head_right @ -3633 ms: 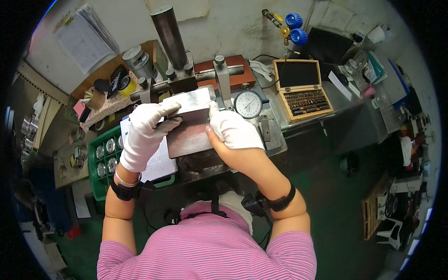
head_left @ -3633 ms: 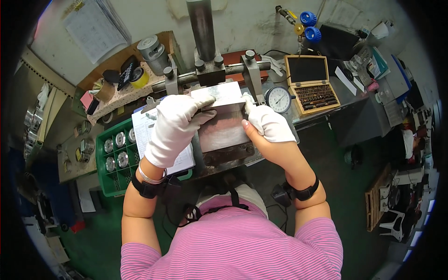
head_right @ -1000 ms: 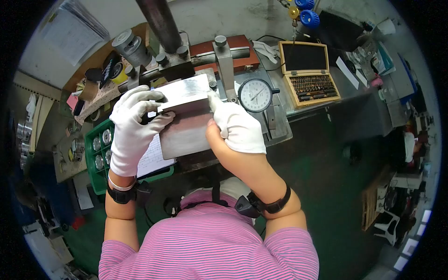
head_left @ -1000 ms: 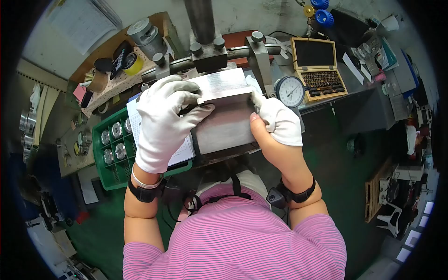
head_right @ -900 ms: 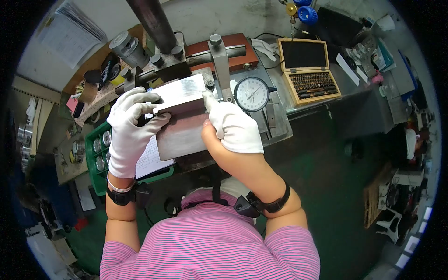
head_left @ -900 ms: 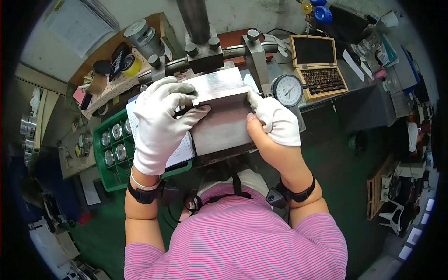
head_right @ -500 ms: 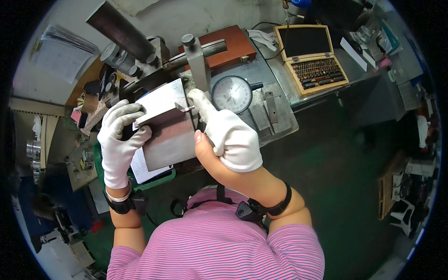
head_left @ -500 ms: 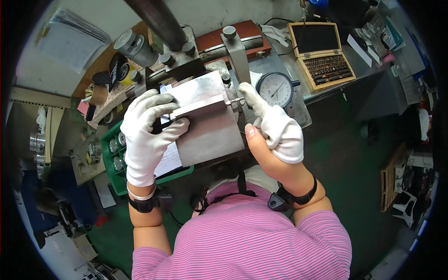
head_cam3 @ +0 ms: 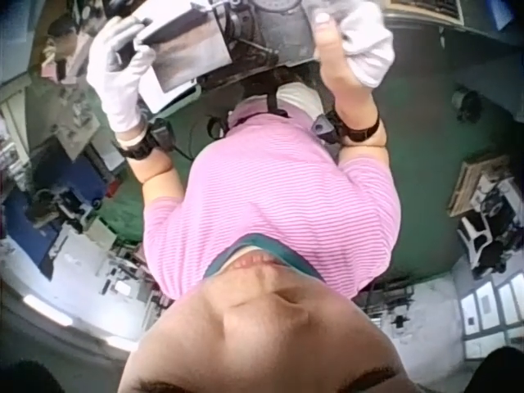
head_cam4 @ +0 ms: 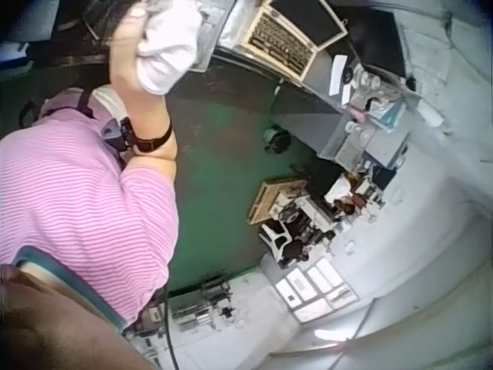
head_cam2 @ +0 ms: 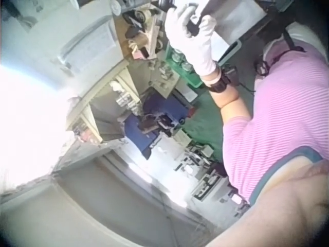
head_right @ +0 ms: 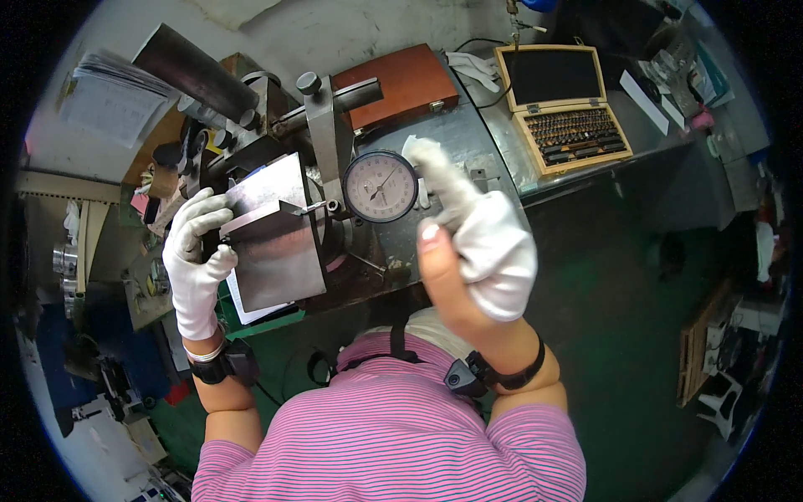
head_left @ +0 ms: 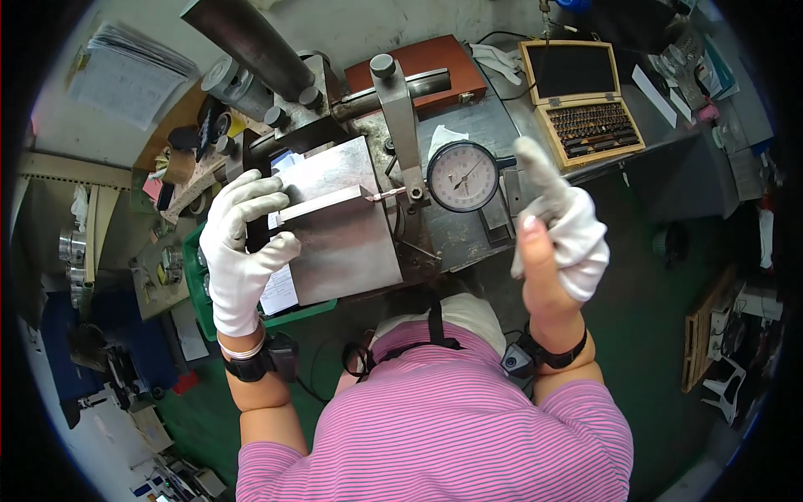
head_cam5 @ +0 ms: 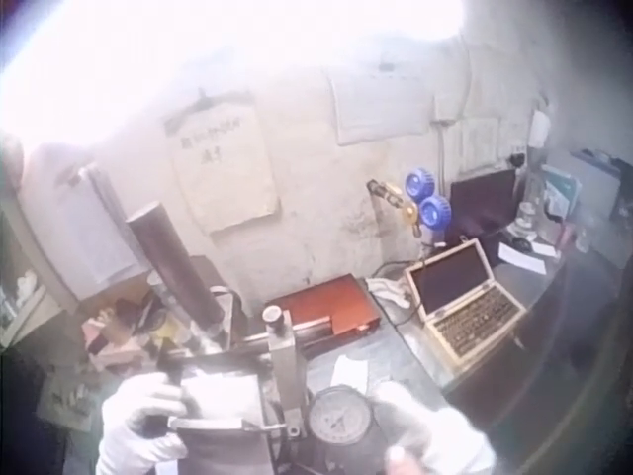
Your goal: Inspecting and measuring a metal piston using a dial gauge on a workbench.
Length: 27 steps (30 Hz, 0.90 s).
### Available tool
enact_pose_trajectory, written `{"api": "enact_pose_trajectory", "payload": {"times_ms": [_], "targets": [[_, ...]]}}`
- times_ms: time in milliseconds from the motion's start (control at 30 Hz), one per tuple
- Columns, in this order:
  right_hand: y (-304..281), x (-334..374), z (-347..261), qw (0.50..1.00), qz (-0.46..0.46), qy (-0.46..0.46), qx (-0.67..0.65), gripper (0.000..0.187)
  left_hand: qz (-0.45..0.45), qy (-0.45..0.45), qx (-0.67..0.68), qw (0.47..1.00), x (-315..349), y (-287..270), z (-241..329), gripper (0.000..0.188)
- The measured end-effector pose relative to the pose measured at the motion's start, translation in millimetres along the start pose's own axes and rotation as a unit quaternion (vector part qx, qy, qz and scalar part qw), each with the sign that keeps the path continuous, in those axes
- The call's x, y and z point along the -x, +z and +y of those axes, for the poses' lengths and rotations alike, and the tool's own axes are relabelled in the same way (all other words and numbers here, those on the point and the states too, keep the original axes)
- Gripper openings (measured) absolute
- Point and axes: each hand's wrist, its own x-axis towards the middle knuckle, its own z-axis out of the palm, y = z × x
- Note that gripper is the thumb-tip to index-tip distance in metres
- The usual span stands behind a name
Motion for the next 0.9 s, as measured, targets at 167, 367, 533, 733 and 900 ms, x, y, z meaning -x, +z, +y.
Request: {"api": "enact_pose_trajectory", "payload": {"times_ms": [167, 367, 533, 733, 900], "targets": [[-27, -4, 13, 0.984, 0.133, 0.102, 0.060, 0.022, 0.099, -0.032, 0.092, 0.990, 9, 4, -3, 0.038], [-97, 3, 109, 0.787, -0.061, 0.215, 0.575, 0.028, 0.170, -0.031, 0.172, 0.970, 34, -8, 31, 0.052], [-83, 13, 169, 0.680, -0.183, 0.389, 0.594, 0.044, -0.092, 0.056, 0.284, 0.953, 23, -9, 62, 0.013], [-68, 12, 206, 0.661, -0.170, 0.439, 0.584, 0.051, -0.295, -0.116, 0.415, 0.853, 21, 13, 107, 0.038], [-82, 23, 229, 0.697, -0.187, 0.423, 0.548, 0.050, -0.346, -0.348, 0.587, 0.644, 6, 40, 122, 0.096]]}}
